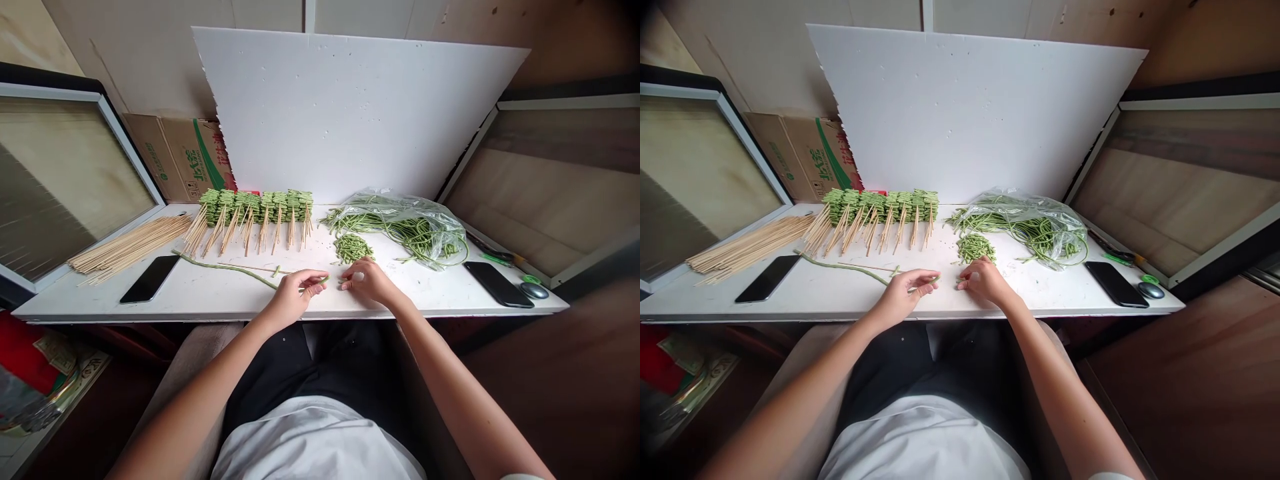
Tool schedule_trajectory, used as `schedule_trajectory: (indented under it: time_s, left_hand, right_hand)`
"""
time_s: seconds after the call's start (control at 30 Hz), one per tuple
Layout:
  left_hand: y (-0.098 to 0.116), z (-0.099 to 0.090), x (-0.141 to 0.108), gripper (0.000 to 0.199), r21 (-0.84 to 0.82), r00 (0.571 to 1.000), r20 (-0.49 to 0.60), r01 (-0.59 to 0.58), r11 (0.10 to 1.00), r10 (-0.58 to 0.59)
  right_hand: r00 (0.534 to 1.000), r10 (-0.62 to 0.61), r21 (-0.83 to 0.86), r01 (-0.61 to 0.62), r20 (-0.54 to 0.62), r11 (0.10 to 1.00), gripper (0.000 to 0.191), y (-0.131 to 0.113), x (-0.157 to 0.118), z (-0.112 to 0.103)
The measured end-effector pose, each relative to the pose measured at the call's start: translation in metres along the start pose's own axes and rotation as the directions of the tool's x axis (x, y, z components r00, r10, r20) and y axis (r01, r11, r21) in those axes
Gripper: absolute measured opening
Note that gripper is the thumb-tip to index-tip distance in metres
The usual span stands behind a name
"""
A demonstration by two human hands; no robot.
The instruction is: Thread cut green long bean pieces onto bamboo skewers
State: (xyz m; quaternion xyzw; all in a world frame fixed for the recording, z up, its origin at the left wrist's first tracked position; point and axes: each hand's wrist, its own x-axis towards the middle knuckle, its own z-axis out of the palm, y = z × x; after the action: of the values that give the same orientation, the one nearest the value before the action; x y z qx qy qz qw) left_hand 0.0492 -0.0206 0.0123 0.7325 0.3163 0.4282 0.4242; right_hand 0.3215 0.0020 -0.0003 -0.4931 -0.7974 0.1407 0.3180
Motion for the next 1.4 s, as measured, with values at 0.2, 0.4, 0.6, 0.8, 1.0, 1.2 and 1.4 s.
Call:
schedule_trajectory:
  time_s: [0.2, 0.4, 0.6, 0.8, 1.0, 1.2, 1.4]
  left_hand:
    - [-0.005, -0.003, 0.003, 0.024, 0.074, 0.992, -0.122, 0.023, 0.997, -0.014]
    - [-0.006, 0.002, 0.000, 0.028, 0.102, 0.997, -0.077, 0.020, 0.995, -0.012]
    - [-0.007, 0.006, -0.002, 0.034, 0.078, 0.999, -0.048, 0.010, 0.997, -0.006]
    - [-0.006, -0.004, -0.001, 0.031, 0.181, 0.999, -0.001, -0.053, 0.982, 0.055]
    - [-0.004, -0.010, 0.000, 0.011, 0.292, 0.986, 0.017, -0.166, 0.942, 0.168]
    - [-0.001, -0.007, -0.002, 0.014, 0.311, 0.972, -0.007, -0.223, 0.924, 0.236]
    - [0.003, -0.003, -0.003, 0.023, 0.218, 0.985, -0.015, -0.166, 0.962, 0.174]
  right_hand:
    - [0.982, 0.122, 0.281, -0.078, -0.145, 0.957, 0.059, -0.025, 0.002, -0.030]
    - [0.992, -0.005, 0.326, -0.036, 0.126, 0.945, 0.066, -0.070, -0.002, -0.030]
    - [0.985, -0.034, 0.370, -0.032, 0.169, 0.928, 0.055, -0.077, -0.003, -0.014]
    - [0.988, -0.049, 0.429, -0.019, 0.146, 0.903, 0.049, -0.073, -0.002, -0.017]
    - [0.991, -0.059, 0.346, 0.014, 0.119, 0.938, 0.038, -0.072, -0.003, -0.025]
    - [0.995, -0.099, 0.242, 0.091, 0.018, 0.966, 0.037, -0.079, -0.003, -0.016]
    - [0.981, -0.185, 0.130, 0.191, -0.054, 0.973, 0.023, -0.085, -0.002, -0.007]
